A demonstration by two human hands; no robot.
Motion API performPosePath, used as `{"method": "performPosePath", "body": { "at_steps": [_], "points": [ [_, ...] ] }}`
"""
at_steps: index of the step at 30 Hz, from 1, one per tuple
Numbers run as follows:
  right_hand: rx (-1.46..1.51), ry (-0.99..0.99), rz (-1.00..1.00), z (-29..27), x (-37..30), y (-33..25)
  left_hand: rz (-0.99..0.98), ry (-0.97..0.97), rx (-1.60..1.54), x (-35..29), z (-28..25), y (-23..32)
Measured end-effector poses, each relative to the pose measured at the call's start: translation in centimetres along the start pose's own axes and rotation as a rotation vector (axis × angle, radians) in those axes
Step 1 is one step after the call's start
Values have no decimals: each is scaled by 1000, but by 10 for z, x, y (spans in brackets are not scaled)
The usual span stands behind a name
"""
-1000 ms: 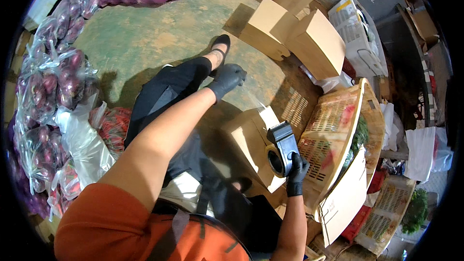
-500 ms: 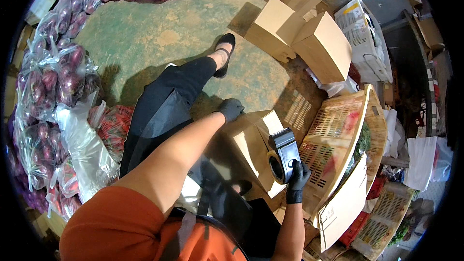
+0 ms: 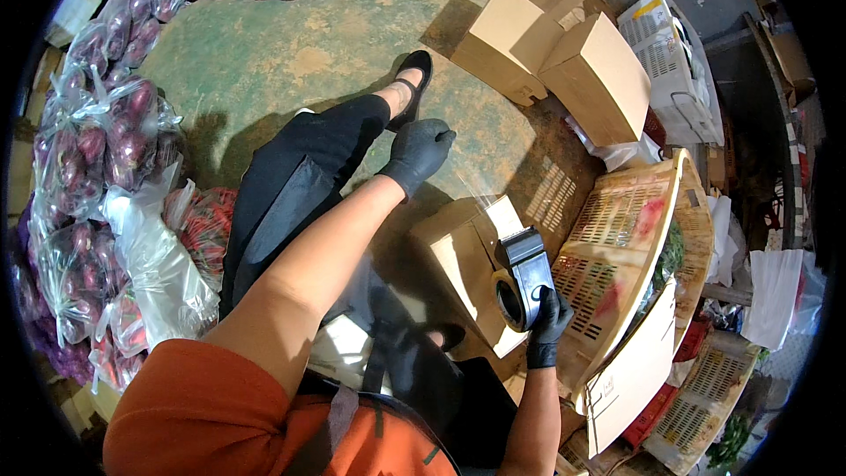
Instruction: The person sits on the floor in a warehouse and assembles flat cardboard boxes into rectangular containers. They fold the flaps, then use a handheld tape dispenser to seal the seams, repeating the process for several boxes.
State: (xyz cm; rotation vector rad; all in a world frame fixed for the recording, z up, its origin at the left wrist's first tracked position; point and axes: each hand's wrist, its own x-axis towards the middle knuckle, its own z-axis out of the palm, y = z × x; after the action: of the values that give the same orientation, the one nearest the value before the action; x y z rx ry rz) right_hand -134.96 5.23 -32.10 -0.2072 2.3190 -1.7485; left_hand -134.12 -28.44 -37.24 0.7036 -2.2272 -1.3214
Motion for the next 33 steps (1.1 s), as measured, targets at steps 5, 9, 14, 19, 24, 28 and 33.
{"method": "performPosePath", "body": {
  "at_steps": [5,9,14,19,24,28,33],
  "points": [
    [-31,-3,46,5,-4,-10,-58,-79,82,-13,3,-22],
    [-75,-13,54,7,-7,-10,-154,-176,38,-33,25,-59],
    [-77,28,9,12,-7,-10,-255,-301,79,-53,53,-80],
    [-93,20,40,8,-7,-9,-310,-274,17,-62,65,-88],
    [26,66,64,12,-6,-6,-558,-389,-231,-77,78,-94],
    [6,23,35,9,-4,-6,-469,-454,70,-86,65,-47],
    [-57,28,32,17,-5,-18,-462,-594,254,-82,78,-73]
  ]
}}
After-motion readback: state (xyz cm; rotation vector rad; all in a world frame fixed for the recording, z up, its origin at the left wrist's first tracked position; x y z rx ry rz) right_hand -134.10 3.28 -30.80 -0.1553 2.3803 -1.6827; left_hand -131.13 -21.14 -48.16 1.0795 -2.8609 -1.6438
